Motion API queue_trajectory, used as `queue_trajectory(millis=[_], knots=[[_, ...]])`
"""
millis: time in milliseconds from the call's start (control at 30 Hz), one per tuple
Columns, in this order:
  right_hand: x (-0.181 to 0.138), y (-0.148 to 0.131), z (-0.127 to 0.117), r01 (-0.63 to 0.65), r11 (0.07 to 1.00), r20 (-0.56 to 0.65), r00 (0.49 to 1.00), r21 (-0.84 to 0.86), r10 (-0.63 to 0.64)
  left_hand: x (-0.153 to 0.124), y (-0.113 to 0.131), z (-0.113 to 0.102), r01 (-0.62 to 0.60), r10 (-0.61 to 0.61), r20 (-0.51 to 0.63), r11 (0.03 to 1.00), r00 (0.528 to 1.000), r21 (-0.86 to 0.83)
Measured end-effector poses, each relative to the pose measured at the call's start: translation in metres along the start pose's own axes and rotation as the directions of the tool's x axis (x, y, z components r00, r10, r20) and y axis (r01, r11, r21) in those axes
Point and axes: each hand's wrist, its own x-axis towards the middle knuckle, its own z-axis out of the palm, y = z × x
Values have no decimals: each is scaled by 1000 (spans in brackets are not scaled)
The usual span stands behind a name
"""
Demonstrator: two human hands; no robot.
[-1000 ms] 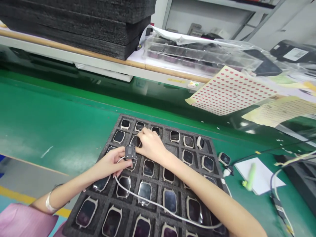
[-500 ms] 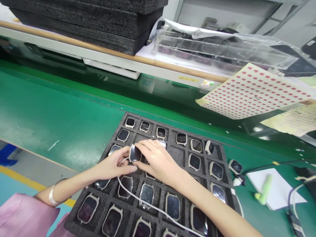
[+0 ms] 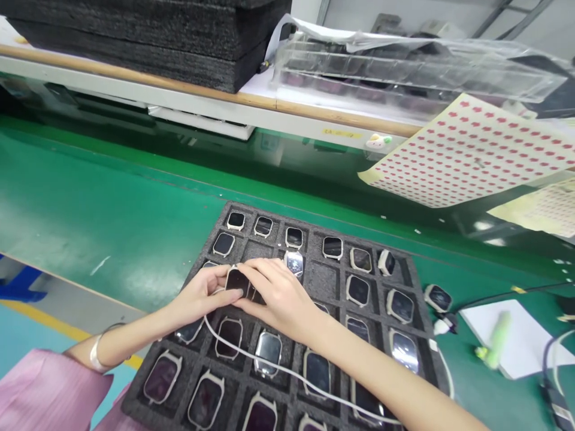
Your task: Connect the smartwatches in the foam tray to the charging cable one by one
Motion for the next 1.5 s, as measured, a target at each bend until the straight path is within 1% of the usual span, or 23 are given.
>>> queue_trajectory(millis=[100,200,267,333,400,467,500,567,600,633,733,800,867,1000,1100,1167,1200,1267,1300,1333,1367,1400,1500], knots=[[0,1,1,1,1000,-23,1000,-7,-1,-1,2,1,22,-22,16,1000,1000,-12],[-1,0,1,-32,1000,-20,999,-1,32,-2,3,2,14,-14,18,1000,1000,-13],[-7,-7,0,-54,998,-61,997,-25,52,-2,4,3,-2,2,15,1000,1000,-11],[-17,-20,0,-26,997,-143,990,-76,15,-2,6,3,-1,1,13,1000,1000,-16],[-32,-39,0,68,991,-185,979,-119,-89,-2,6,2,20,-20,8,1000,1000,-18],[-49,-59,1,173,975,-99,977,-140,-188,-2,6,1,36,-36,-6,999,999,-8],[-56,-68,2,222,963,-4,974,-155,-225,-2,5,1,37,-37,-10,999,999,-2],[-68,-80,4,304,938,217,939,-165,-266,-2,4,0,23,-23,-10,1000,1000,6],[-72,-83,5,321,932,308,915,-165,-261,-2,3,-1,12,-12,-8,1000,1000,5],[-75,-85,5,322,932,374,895,-165,-243,-1,2,-1,-2,2,-7,1000,1000,2],[-78,-84,3,311,935,468,861,-170,-202,-3,2,-2,-23,23,-5,1000,1000,2],[-77,-84,-2,341,928,530,820,-150,-216,-5,5,0,-14,14,3,1000,1000,25],[-74,-84,-10,349,928,570,792,-132,-217,-9,10,1,0,-1,12,999,1000,50],[-68,-79,-25,260,953,608,786,-156,-115,-14,14,4,8,-10,23,998,1000,69],[-63,-68,-35,154,976,577,816,-154,-38,-11,9,4,-2,1,11,998,1000,63],[-58,-59,-41,67,993,503,864,-100,-8,-7,4,3,-4,4,14,998,1000,57],[-54,-53,-44,30,998,440,898,-59,-1,-5,2,3,-4,3,19,998,1000,56],[-44,-41,-46,-29,999,264,964,16,24,-3,-1,2,2,-3,31,998,1000,57],[-38,-35,-45,-57,998,169,984,41,49,-2,-2,3,6,-9,35,998,999,60],[-32,-29,-43,-85,995,90,993,54,80,-1,-2,3,10,-12,37,998,999,62],[-26,-24,-39,-112,992,37,993,60,110,-1,-2,3,12,-15,39,998,999,62],[-20,-20,-35,-131,990,14,991,61,131,-1,-2,3,14,-17,40,998,999,60],[-6,-11,-21,-113,993,51,992,23,112,-1,-2,3,4,-6,31,998,1000,58]])
